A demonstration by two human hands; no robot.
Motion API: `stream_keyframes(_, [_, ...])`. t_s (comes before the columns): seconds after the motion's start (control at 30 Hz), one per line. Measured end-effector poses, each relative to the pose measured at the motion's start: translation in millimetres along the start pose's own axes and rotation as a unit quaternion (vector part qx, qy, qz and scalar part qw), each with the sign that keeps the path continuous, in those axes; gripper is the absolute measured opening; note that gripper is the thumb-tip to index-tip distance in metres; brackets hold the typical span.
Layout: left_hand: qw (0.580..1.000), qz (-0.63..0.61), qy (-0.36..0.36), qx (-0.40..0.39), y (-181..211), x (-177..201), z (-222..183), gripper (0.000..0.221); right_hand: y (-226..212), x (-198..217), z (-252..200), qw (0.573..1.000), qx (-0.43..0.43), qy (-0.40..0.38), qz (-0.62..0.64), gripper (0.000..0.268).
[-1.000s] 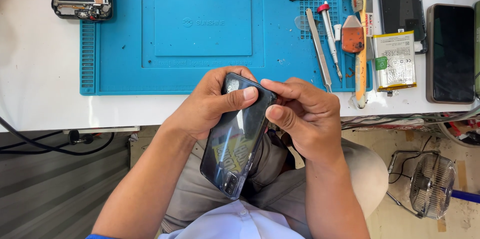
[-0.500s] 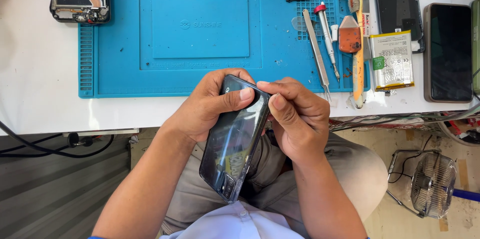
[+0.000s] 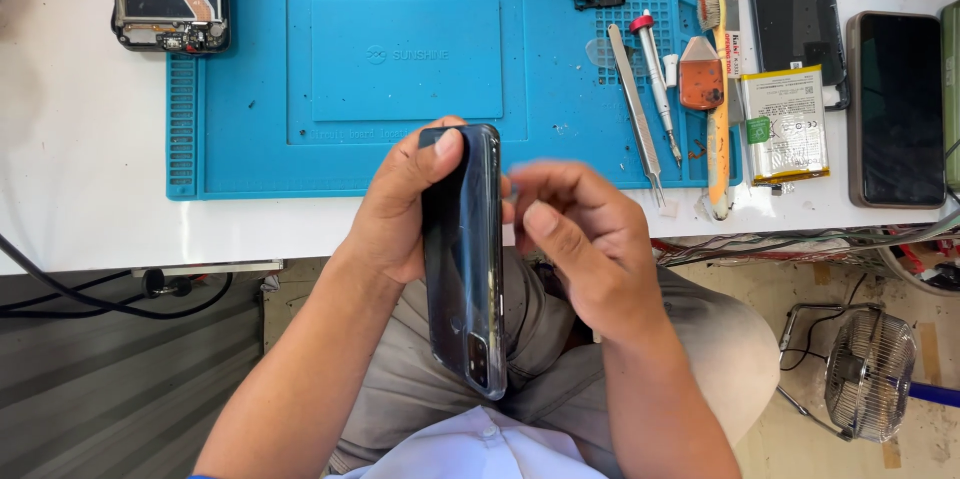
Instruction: Cleaning the back of a smartphone with a cloth and reattaching the back cover at a repair bench.
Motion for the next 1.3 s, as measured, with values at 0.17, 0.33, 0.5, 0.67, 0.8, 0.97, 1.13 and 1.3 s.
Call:
stream_keyframes(0.17, [0.999, -0.019, 0.038, 0.012, -9.4, 23.6, 6.1, 0.026, -41.2, -14.6, -9.2, 0.966, -0.1, -0.164, -0.174, 0.045])
stream_keyframes(0.33, [0.992, -0.021, 0.114, 0.044, -15.1, 26.5, 9.4, 0.035, -49.2, -24.4, -18.6, 0.909, -0.049, -0.214, -0.353, 0.041])
stream_keyframes(0.5, [0.999, -0.025, 0.016, 0.022, -9.8, 13.5, 6.8, 0.053, -43.8, -11.5, -21.1, 0.943, -0.038, -0.095, -0.316, 0.035])
stream_keyframes(0.67, [0.997, 0.05, -0.043, 0.038, -13.0, -4.7, -0.4, 0.064, -39.1, -5.8, -17.0, 0.953, -0.025, -0.021, -0.301, 0.034])
stream_keyframes(0.8, [0.993, 0.078, 0.05, 0.075, -20.6, -2.5, 0.5, 0.05, -38.2, -10.4, -13.1, 0.939, 0.035, -0.049, -0.34, 0.028])
stream_keyframes(0.97, [0.988, 0.067, 0.085, 0.11, -30.2, 22.2, 1.5, 0.052, -44.3, -21.9, -11.3, 0.915, 0.074, -0.118, -0.38, 0.025])
stream_keyframes(1.13, [0.998, 0.048, -0.011, 0.046, -36.6, 35.8, 1.2, 0.044, -56.6, -19.5, -8.9, 0.928, 0.096, -0.143, -0.33, 0.032])
stream_keyframes(1.3, [0.993, -0.071, -0.089, 0.039, -39.3, 44.5, 1.1, 0.057, -97.3, 77.7, -48.6, 0.936, 0.149, 0.158, -0.276, 0.032])
Point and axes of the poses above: each hand's wrist, its own z-axis towards the middle knuckle, its own x-axis out of the back of the hand, y = z × x, the point moved 2 cm from there along z, towards the middle knuckle, and after that the axes turned 12 degrees about z, right-handed, at the moved point
